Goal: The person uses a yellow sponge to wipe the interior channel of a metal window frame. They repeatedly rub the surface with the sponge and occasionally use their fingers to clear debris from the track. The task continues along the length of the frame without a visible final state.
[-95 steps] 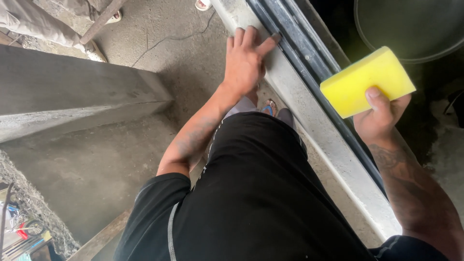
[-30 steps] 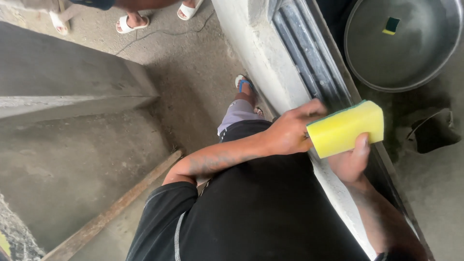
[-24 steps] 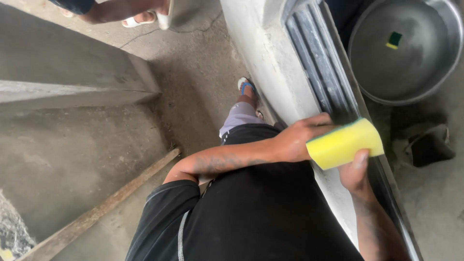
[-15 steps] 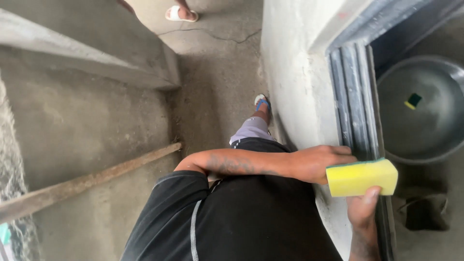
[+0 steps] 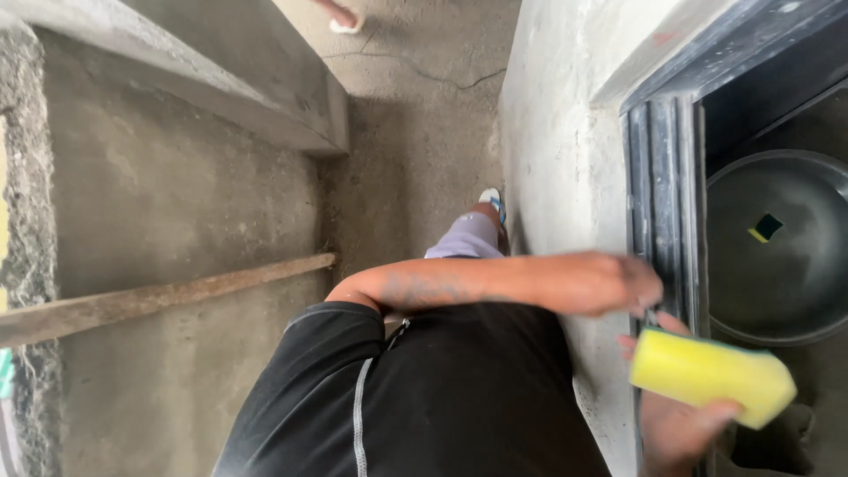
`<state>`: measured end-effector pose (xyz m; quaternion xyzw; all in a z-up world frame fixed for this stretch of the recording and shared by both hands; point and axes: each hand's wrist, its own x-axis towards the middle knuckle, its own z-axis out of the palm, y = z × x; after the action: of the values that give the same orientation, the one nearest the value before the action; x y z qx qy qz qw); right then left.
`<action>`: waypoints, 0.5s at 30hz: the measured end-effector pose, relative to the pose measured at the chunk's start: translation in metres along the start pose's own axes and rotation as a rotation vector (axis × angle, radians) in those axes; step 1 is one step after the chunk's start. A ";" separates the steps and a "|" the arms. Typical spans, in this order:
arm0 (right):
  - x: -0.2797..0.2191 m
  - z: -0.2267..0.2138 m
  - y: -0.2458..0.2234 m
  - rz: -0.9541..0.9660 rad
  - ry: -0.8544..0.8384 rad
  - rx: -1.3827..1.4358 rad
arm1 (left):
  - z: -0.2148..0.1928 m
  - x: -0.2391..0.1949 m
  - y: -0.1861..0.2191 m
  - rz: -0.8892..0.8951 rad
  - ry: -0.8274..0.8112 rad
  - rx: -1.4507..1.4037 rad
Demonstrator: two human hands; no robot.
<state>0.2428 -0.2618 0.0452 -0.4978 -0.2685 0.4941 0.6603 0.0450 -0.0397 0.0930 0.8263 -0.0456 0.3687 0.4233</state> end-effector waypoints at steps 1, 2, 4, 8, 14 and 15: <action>-0.002 -0.013 -0.008 -0.018 0.004 0.013 | -0.015 -0.002 -0.015 0.011 -0.018 0.006; -0.007 -0.023 -0.015 -0.068 0.040 -0.021 | -0.031 -0.004 -0.029 -0.052 0.054 0.116; -0.004 -0.040 -0.023 -0.158 0.112 -0.098 | -0.064 -0.001 -0.067 -0.105 0.124 0.227; -0.005 -0.082 -0.038 -0.217 0.293 -0.298 | -0.104 0.007 -0.122 -0.268 0.213 0.425; -0.058 -0.096 -0.044 -0.441 0.446 -0.826 | -0.110 0.027 -0.134 -0.607 0.130 0.550; -0.057 -0.098 -0.042 -0.623 0.244 -1.112 | -0.116 0.027 -0.126 -0.655 0.006 0.853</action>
<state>0.3206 -0.3527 0.0562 -0.7169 -0.5390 0.0065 0.4422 0.0475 0.1317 0.0699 0.8949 0.3696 0.2053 0.1429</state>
